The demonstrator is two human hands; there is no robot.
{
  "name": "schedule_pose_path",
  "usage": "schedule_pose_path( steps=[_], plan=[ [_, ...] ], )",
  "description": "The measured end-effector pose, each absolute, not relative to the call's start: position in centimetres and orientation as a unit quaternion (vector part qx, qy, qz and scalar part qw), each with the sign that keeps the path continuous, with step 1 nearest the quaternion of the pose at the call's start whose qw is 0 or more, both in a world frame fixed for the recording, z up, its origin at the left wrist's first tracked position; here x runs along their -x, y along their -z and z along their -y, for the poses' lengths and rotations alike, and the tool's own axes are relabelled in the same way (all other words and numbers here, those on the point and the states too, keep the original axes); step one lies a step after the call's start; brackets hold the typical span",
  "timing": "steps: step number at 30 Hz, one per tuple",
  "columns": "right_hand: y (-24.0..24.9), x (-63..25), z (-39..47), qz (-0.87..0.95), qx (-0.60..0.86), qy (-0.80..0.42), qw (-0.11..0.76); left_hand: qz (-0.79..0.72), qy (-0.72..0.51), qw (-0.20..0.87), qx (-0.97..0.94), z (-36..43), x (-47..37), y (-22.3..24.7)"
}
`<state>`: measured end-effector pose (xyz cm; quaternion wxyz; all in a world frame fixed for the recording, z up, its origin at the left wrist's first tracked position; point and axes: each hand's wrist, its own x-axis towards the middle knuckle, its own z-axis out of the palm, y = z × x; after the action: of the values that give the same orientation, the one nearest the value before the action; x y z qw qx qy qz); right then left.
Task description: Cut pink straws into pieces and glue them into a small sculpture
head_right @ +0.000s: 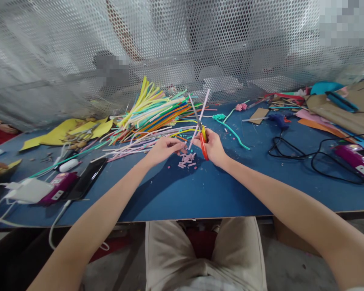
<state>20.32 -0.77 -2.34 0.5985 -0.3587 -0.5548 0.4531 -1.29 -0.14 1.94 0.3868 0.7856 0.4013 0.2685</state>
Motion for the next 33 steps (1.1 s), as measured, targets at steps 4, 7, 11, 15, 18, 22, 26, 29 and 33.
schedule_pose_path(
  steps=[4,7,11,15,18,22,26,29,33],
  plan=[
    [2.4,-20.4,0.9,0.565,0.357,-0.45,0.592,-0.42,-0.302,0.458,-0.723,0.5,0.4,-1.3],
    [2.4,-20.3,0.8,0.573,0.36,-0.441,0.59,-0.433,-0.296,0.485,-0.699,0.8,0.0,-1.1],
    [2.5,-20.3,0.7,0.572,0.356,-0.434,0.598,-0.434,-0.28,0.52,-0.681,1.1,-0.2,-1.1],
    [2.5,-20.3,0.7,0.572,0.351,-0.435,0.6,-0.433,-0.288,0.555,-0.65,1.5,-0.3,-1.4],
    [2.5,-20.3,0.8,0.577,0.359,-0.432,0.593,-0.428,-0.294,0.582,-0.626,1.7,-0.6,-1.4],
    [2.1,-20.3,1.1,0.587,0.369,-0.421,0.585,-0.411,-0.312,0.613,-0.598,1.6,-0.8,-1.2],
    [1.8,-20.3,1.4,0.598,0.361,-0.414,0.585,-0.401,-0.334,0.626,-0.579,1.4,-0.8,-0.8],
    [1.8,-20.3,1.4,0.598,0.355,-0.412,0.589,-0.398,-0.329,0.63,-0.58,1.3,-0.7,-0.6],
    [2.0,-20.3,1.3,0.6,0.354,-0.411,0.588,-0.392,-0.324,0.626,-0.591,1.1,-0.5,-0.5]
  ],
)
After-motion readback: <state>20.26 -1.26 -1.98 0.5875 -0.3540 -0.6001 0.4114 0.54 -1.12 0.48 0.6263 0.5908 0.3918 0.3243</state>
